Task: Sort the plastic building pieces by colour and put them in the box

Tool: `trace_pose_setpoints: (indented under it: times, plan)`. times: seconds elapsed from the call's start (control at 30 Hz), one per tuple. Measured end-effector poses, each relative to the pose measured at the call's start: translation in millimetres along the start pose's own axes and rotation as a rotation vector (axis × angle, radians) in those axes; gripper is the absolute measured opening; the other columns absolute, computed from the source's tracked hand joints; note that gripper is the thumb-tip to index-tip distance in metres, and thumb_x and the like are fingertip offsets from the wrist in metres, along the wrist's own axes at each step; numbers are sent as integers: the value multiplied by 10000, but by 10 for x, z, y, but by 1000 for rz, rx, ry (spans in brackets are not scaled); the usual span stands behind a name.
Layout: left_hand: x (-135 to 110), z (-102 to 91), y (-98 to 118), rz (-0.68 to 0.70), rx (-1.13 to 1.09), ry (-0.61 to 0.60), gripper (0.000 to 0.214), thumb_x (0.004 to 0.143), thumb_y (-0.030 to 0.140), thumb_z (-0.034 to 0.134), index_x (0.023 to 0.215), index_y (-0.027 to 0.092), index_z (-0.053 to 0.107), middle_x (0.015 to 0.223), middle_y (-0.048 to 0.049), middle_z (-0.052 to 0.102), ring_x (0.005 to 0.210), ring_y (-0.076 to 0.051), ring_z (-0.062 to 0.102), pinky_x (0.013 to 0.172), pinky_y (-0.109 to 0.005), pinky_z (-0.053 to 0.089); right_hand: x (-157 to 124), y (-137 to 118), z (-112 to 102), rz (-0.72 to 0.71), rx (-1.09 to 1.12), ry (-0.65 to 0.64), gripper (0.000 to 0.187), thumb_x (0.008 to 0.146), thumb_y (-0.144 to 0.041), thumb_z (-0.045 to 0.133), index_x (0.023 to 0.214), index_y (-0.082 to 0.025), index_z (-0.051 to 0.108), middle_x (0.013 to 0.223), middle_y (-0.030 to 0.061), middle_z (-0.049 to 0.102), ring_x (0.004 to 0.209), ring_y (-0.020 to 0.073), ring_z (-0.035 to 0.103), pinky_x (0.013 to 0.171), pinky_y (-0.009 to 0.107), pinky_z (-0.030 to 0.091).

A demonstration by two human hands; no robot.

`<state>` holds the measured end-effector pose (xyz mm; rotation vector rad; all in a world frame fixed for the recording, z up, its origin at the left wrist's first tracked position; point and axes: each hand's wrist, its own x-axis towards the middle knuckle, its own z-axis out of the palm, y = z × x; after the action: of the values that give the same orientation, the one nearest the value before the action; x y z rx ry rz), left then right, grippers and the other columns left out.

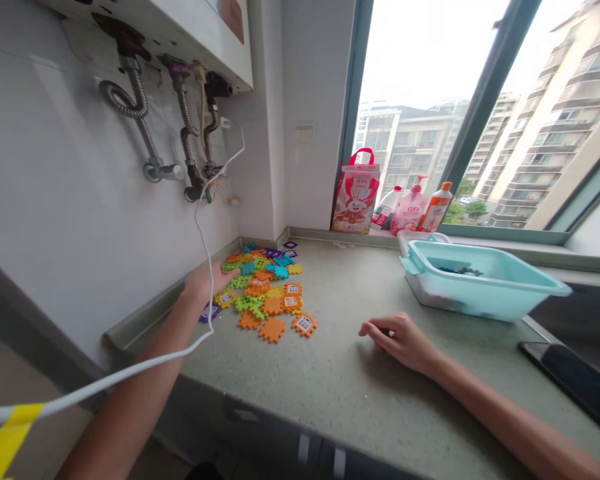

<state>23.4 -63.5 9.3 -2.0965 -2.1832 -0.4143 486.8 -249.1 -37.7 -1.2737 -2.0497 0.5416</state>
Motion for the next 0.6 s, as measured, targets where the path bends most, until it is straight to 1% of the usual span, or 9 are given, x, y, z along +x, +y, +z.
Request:
trace_pose_setpoints:
  times: [0.03,0.1,0.13,0.2,0.33,0.4,0.47,0.53,0.6]
  plan:
    - [39,29,-50,3,-26,-23,704,783,814,690,1008,149,743,922,-222,730,990,-445,706,838,-489,522,2,-22,2,2,7,-14,578,1053,-559,452,876,-167,837,512,15,593,438,129,499,462,241,350]
    - [85,89,-77,49,-82,-22,669,750,798,739,887,143,722,764,-161,698,929,-400,700,827,-466,511,2,-64,4,13,31,-25,569,1056,-543,448,893,-160,835,527,17,612,448,129,512,469,237,355]
    - [91,113,-61,76,-99,-17,660,741,790,754,856,141,713,716,-136,678,899,-374,691,823,-459,506,0,-82,5,13,39,-29,563,1055,-535,449,891,-157,832,532,18,618,453,129,516,472,235,358]
    - [83,136,2,118,-119,-2,666,720,789,771,856,139,712,687,-108,665,858,-332,666,823,-452,500,-4,-109,8,-1,35,-42,538,1053,-505,456,885,-153,827,543,17,626,466,126,520,489,233,364]
    - [37,69,113,149,-116,22,751,687,841,745,953,139,728,818,-124,719,872,-322,650,832,-454,503,-1,-130,7,-57,-24,-55,441,1036,-411,489,928,-149,827,575,13,657,476,110,495,516,233,356]
    - [23,5,119,143,-87,35,776,721,868,694,1004,146,741,890,-129,732,890,-340,660,828,-458,504,7,-134,2,-74,-37,-42,406,1027,-389,509,943,-148,826,576,12,661,484,108,494,522,231,356]
    - [16,-47,88,124,-39,50,760,793,869,624,1045,163,750,921,-122,741,900,-354,677,820,-449,508,13,-132,-3,-79,-25,-25,392,1026,-386,516,976,-148,823,574,10,659,491,109,500,522,228,359]
    - [10,-65,22,76,19,10,703,864,823,582,1073,174,755,959,-125,765,935,-361,698,823,-423,512,13,-120,-4,-72,-3,-13,380,1021,-382,522,1019,-146,820,577,10,661,492,111,509,519,227,365]
    - [0,-40,-79,24,57,-77,618,889,735,620,1109,175,761,1050,-144,790,999,-365,714,842,-391,514,5,-96,-5,-57,22,-4,371,1009,-374,529,1042,-141,817,597,19,675,502,115,532,525,227,380]
